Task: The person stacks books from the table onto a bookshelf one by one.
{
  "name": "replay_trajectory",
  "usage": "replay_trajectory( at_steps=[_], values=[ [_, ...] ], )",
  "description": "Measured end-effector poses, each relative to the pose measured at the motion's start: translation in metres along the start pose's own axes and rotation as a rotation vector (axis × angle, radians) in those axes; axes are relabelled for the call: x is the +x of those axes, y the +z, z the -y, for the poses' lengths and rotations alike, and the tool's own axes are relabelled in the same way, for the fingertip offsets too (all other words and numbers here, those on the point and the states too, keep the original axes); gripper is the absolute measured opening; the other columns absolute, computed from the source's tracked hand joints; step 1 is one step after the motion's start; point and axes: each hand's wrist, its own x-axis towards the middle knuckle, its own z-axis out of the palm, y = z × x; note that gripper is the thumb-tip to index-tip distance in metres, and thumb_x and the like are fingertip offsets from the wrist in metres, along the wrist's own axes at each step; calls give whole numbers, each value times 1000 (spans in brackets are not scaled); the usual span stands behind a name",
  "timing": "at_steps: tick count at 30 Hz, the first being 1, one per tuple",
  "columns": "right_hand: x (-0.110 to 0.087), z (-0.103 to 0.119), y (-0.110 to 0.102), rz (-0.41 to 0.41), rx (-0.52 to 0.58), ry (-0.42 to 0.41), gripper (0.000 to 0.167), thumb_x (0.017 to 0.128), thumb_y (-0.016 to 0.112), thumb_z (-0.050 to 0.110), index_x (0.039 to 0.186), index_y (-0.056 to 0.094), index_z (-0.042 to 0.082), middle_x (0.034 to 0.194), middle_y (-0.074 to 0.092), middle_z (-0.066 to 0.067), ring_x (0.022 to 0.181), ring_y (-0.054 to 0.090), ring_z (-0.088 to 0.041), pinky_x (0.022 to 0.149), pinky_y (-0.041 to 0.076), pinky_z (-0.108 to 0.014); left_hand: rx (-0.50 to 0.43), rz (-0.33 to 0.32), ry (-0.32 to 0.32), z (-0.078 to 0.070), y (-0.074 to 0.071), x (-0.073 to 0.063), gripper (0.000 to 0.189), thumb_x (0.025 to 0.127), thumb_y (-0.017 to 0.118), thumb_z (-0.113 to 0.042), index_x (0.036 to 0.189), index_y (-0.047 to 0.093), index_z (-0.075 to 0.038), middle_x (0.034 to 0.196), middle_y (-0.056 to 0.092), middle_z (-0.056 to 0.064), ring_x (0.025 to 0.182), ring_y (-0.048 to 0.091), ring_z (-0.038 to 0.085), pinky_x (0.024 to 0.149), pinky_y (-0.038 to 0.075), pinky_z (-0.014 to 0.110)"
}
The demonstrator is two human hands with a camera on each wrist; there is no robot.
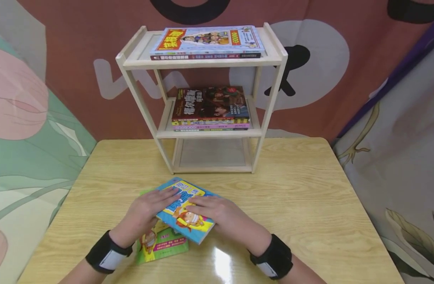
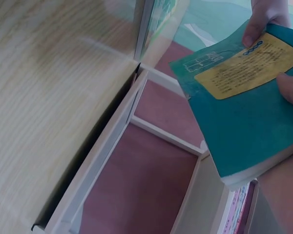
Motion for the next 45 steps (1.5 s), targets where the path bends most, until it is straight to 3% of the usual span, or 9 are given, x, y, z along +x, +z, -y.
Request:
replay_trajectory(
  at_steps=[5, 10, 17, 22, 25, 29, 35, 40, 45],
  values=[
    [0, 0, -6, -8, -42, 56, 54, 84, 71, 25, 135, 54, 19, 139, 53, -2, 125, 52, -23, 98, 46, -44, 69, -16, -33, -6, -8, 5, 58, 74, 79, -5, 128, 61, -16, 129, 61, 3, 120, 57, 21, 94, 49, 45],
    [2, 3, -15, 31, -85, 156, 61, 84, 71, 34, 139, 49, 18, 145, 47, -1, 134, 43, -21, 107, 38, -46, 134, -25, -110, -13, -18, 10, 57, 75, 78, -3, 128, 61, -18, 129, 61, 2, 121, 57, 20, 96, 48, 45],
    [8, 17, -41, 113, -102, 378, 98, 69, 80, 49, 146, 36, 7, 154, 31, -7, 141, 30, -24, 112, 29, -47, 192, -24, -235, -26, -28, 16, 66, 70, 70, 14, 128, 61, -17, 131, 59, 3, 121, 56, 23, 96, 47, 47],
    [16, 30, -58, 155, -220, 463, 117, 63, 71, 68, 149, 26, 3, 158, 16, -11, 146, 17, -26, 114, 24, -48, 271, -14, -314, -37, -31, 27, 55, 76, 75, 2, 126, 63, -17, 126, 62, 5, 119, 58, 24, 92, 49, 48],
    [25, 38, -61, 169, -290, 479, 114, 67, 71, 65, 149, 24, 1, 158, 12, -15, 146, 15, -29, 115, 21, -48, 305, -5, -339, -44, -27, 33, 50, 77, 76, -3, 124, 64, -17, 123, 64, 5, 117, 60, 24, 91, 50, 47],
    [36, 45, -54, 206, -381, 466, 102, 73, 75, 52, 146, 30, -3, 155, 20, -20, 143, 21, -33, 114, 24, -47, 294, 23, -365, -52, -22, 39, 52, 76, 77, -4, 125, 64, -17, 125, 63, 6, 118, 59, 24, 92, 49, 47],
    [37, 41, -39, 244, -451, 479, 63, 85, 70, 10, 140, 42, -3, 146, 40, -20, 137, 37, -32, 108, 35, -46, 267, 15, -363, -60, -21, 47, 51, 77, 77, -9, 126, 63, -17, 125, 63, 6, 119, 58, 25, 92, 49, 48],
    [34, 33, -38, 221, -488, 461, 52, 82, 70, -1, 131, 54, 0, 134, 55, -16, 125, 52, -28, 100, 45, -43, 262, 2, -325, -61, -24, 54, 47, 77, 77, -7, 122, 66, -16, 119, 67, 7, 112, 63, 25, 87, 53, 45],
    [29, 28, -46, 159, -497, 433, 50, 77, 73, -4, 125, 60, 1, 127, 61, -13, 117, 59, -26, 93, 50, -40, 234, 68, -272, -60, -37, 65, 44, 78, 74, -1, 119, 68, -15, 116, 69, 6, 105, 66, 22, 78, 56, 38]
  ],
)
